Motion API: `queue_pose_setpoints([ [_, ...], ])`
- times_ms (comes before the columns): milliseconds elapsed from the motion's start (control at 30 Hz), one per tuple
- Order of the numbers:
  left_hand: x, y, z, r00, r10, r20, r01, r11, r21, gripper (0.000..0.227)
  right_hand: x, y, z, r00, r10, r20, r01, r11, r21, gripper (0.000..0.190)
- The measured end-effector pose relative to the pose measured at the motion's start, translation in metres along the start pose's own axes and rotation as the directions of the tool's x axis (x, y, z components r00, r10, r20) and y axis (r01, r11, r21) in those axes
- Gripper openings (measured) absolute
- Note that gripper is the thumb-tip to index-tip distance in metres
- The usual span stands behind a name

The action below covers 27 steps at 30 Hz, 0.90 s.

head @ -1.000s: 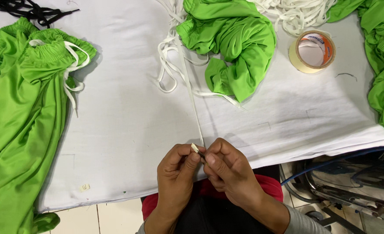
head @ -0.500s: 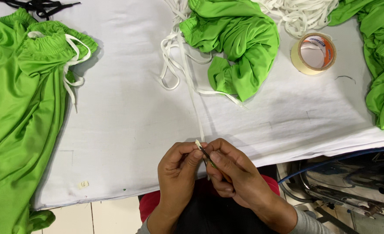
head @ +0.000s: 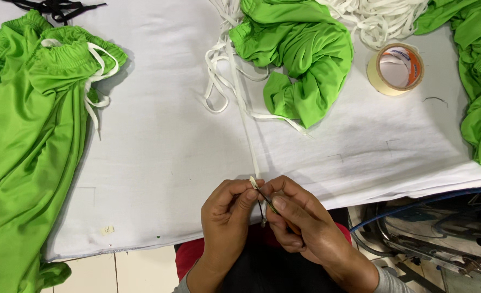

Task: The person threads a white drawstring through the waistband of a green garment using a needle. They then secure the drawstring end with tape and cut the excess string with scissors. The person repeats the threading process on another green garment.

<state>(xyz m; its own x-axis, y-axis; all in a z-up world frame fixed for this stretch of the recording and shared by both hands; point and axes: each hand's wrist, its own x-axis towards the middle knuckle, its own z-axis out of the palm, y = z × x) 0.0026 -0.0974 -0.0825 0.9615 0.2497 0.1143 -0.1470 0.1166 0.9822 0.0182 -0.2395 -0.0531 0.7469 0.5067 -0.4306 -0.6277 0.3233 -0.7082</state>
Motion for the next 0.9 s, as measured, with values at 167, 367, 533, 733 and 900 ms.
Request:
queue_pose_setpoints([
  [167,0.002,0.001,0.000,0.996,0.078,0.039,-0.082,0.990,0.117,0.009,0.007,0.007,0.003,0.997,-0.082,0.003,0.082,0.995,0.060,0.010],
  [367,0.002,0.001,0.002,0.988,0.154,0.022,-0.155,0.958,0.240,0.009,0.018,0.018,0.001,0.990,-0.128,-0.062,0.134,0.986,0.096,0.013],
  [533,-0.003,-0.005,0.006,0.970,0.230,0.074,-0.241,0.905,0.352,0.008,0.023,0.000,-0.002,0.973,-0.202,-0.110,0.198,0.979,-0.040,0.021],
  [733,0.003,0.008,-0.002,0.960,-0.275,-0.050,0.263,0.950,-0.167,0.017,0.008,-0.005,-0.003,0.755,-0.656,0.023,0.507,0.561,-0.655,0.048],
  [900,0.006,0.012,-0.003,0.982,-0.182,-0.041,0.178,0.980,-0.093,0.016,0.019,0.023,-0.008,0.592,-0.760,0.268,0.423,0.010,-0.906,0.028],
])
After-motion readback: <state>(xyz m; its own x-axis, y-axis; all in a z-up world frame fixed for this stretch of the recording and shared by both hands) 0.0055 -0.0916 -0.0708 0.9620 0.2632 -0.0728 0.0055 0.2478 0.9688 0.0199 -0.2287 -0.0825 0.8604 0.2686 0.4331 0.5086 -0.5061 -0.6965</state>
